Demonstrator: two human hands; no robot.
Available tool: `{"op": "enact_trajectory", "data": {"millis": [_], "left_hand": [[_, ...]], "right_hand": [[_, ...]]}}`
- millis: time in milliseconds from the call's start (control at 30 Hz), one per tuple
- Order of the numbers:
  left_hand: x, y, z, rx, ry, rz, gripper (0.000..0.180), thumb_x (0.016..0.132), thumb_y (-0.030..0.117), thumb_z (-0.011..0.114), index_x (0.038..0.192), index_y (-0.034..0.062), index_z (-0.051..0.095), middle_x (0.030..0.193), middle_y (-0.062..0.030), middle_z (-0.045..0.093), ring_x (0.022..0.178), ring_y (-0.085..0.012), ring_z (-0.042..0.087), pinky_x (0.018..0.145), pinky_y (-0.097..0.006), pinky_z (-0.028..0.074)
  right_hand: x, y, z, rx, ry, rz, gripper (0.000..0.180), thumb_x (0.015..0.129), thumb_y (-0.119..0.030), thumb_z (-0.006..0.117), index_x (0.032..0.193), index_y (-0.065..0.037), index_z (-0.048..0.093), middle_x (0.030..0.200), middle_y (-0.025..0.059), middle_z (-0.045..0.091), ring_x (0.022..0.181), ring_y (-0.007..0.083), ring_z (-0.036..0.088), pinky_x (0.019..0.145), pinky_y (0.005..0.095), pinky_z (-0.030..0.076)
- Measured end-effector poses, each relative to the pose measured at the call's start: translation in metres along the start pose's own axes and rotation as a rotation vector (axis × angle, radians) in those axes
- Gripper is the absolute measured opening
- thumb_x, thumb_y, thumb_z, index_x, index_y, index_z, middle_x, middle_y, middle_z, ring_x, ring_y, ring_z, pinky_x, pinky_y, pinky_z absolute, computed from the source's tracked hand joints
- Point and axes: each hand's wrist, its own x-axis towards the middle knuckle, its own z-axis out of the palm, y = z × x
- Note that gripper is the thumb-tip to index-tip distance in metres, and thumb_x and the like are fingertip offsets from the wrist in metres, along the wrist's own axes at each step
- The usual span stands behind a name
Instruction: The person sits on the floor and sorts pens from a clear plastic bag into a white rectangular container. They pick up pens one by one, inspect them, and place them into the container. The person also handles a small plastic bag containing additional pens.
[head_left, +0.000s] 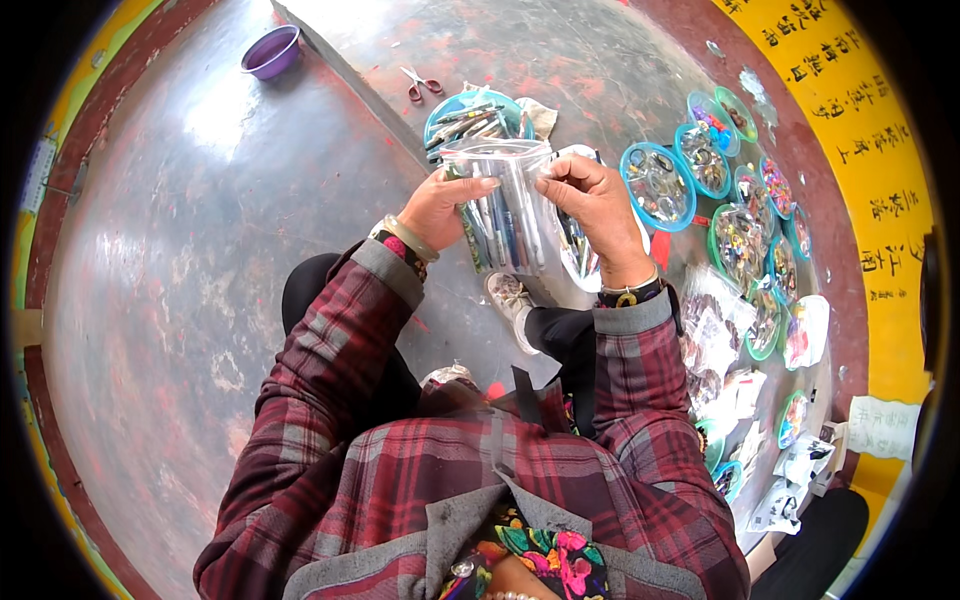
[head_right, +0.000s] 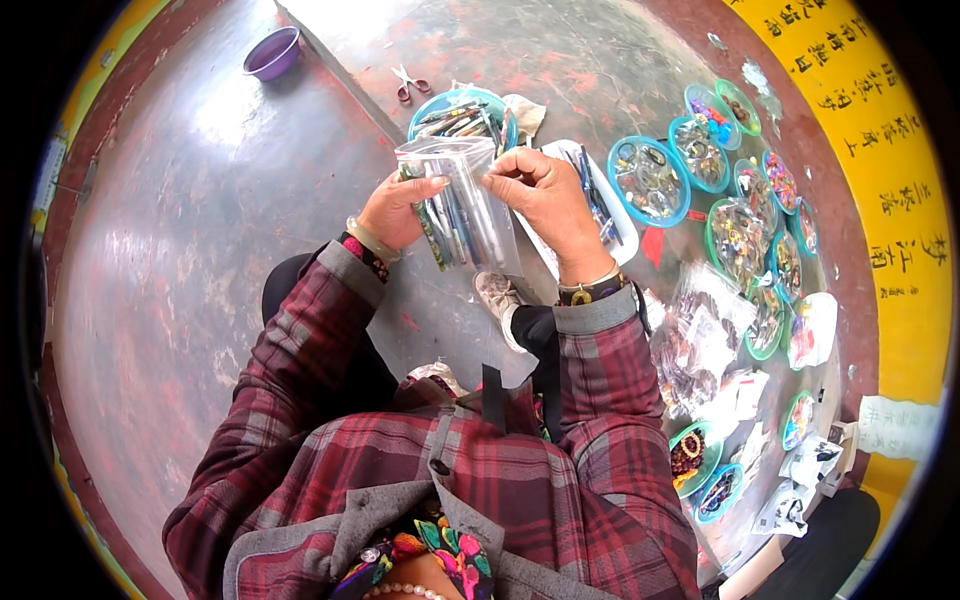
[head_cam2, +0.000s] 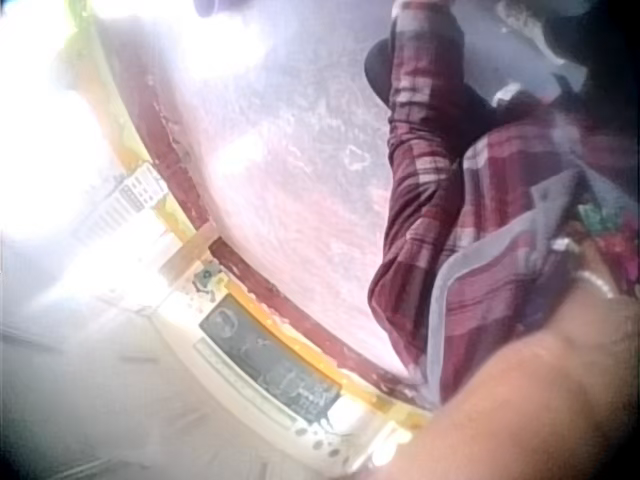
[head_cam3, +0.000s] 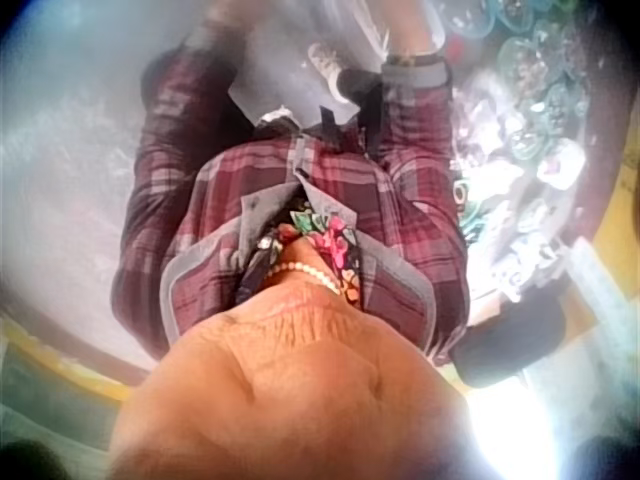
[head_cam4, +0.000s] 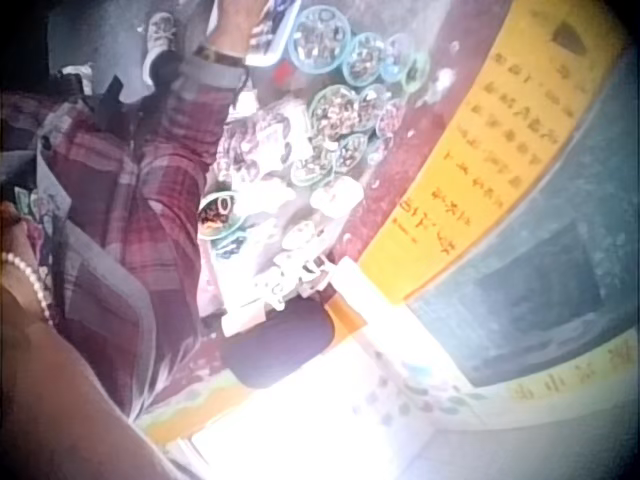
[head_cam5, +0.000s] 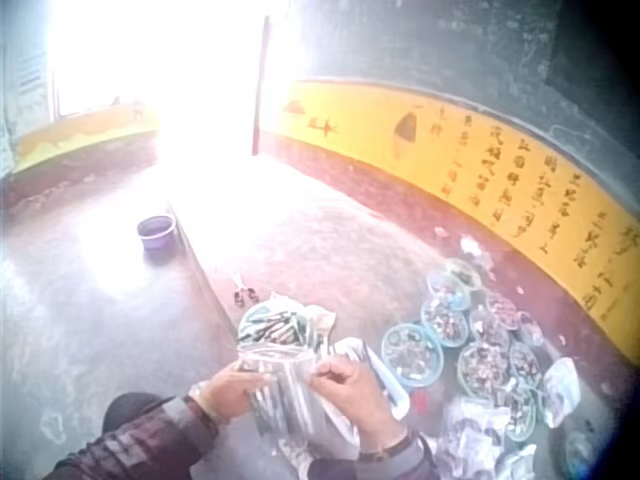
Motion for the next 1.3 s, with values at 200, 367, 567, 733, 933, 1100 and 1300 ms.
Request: {"op": "enact_trajectory", "data": {"millis": [200,367,567,733,933,1100,1300], "left_hand": [[0.002,0.007,-0.004,0.023,0.002,-0.016,0.039,0.082,0.004,0.058,0.12,0.0008,0.05,0.111,-0.0068,0.059,0.1,-0.0168,0.057,0.088,-0.033,0.046],[-0.003,0.02,-0.001,-0.006,0.009,0.013,0.037,0.083,0.004,0.057,0.119,0.0026,0.051,0.11,-0.0052,0.059,0.099,-0.0164,0.057,0.086,-0.034,0.047],[-0.005,0.024,-0.004,-0.054,0.007,0.112,0.036,0.082,0.002,0.057,0.118,-0.0007,0.051,0.11,-0.0097,0.059,0.098,-0.0206,0.059,0.086,-0.035,0.049],[-0.008,0.02,-0.007,-0.056,0.024,0.112,0.035,0.083,0.002,0.057,0.117,-0.0011,0.051,0.109,-0.0096,0.059,0.098,-0.0211,0.06,0.085,-0.036,0.049],[-0.005,0.019,-0.005,-0.058,-0.015,0.072,0.037,0.084,0.003,0.055,0.12,-0.0011,0.048,0.112,-0.0098,0.058,0.099,-0.0214,0.058,0.086,-0.037,0.049],[-0.004,0.023,-0.004,-0.052,-0.004,0.093,0.038,0.084,0.003,0.055,0.121,-0.0005,0.047,0.114,-0.01,0.057,0.101,-0.0216,0.057,0.087,-0.037,0.048],[-0.008,0.026,-0.009,-0.04,0.039,0.095,0.038,0.084,0.003,0.056,0.121,0.0003,0.048,0.113,-0.0094,0.057,0.101,-0.0205,0.057,0.087,-0.036,0.047]], "right_hand": [[0.011,0.011,-0.004,0.075,-0.023,0.036,0.011,0.081,-0.013,0.063,0.082,-0.003,0.064,0.072,-0.0032,0.059,0.067,0.0051,0.052,0.062,0.0206,0.04],[0.022,0.02,-0.056,0.164,0.093,0.09,0.015,0.088,-0.016,0.058,0.094,-0.004,0.064,0.083,0.0041,0.067,0.077,0.0092,0.061,0.068,0.0221,0.045],[0.024,0.112,-0.133,-0.114,0.154,0.37,0.02,0.082,-0.021,0.063,0.096,-0.006,0.064,0.084,0.0016,0.065,0.073,0.0094,0.061,0.066,0.0228,0.045],[0.007,0.201,-0.146,-0.266,0.081,0.76,0.024,0.075,-0.02,0.065,0.092,-0.003,0.064,0.07,0.0045,0.061,0.056,0.0153,0.061,0.047,0.0258,0.046],[0.013,0.274,-0.142,-1.06,-0.098,0.84,0.023,0.078,-0.017,0.058,0.089,0.001,0.066,0.086,0.0193,0.065,0.072,0.0297,0.066,0.062,0.04,0.052],[0.021,0.297,-0.128,-1.356,-0.152,0.808,0.031,0.082,-0.024,0.05,0.1,-0.005,0.067,0.11,0.0179,0.061,0.104,0.0334,0.058,0.088,0.0402,0.046],[0.028,0.272,-0.116,-1.235,-0.234,0.846,0.034,0.075,-0.026,0.061,0.099,-0.002,0.066,0.106,0.019,0.063,0.094,0.033,0.063,0.08,0.0404,0.05]]}}
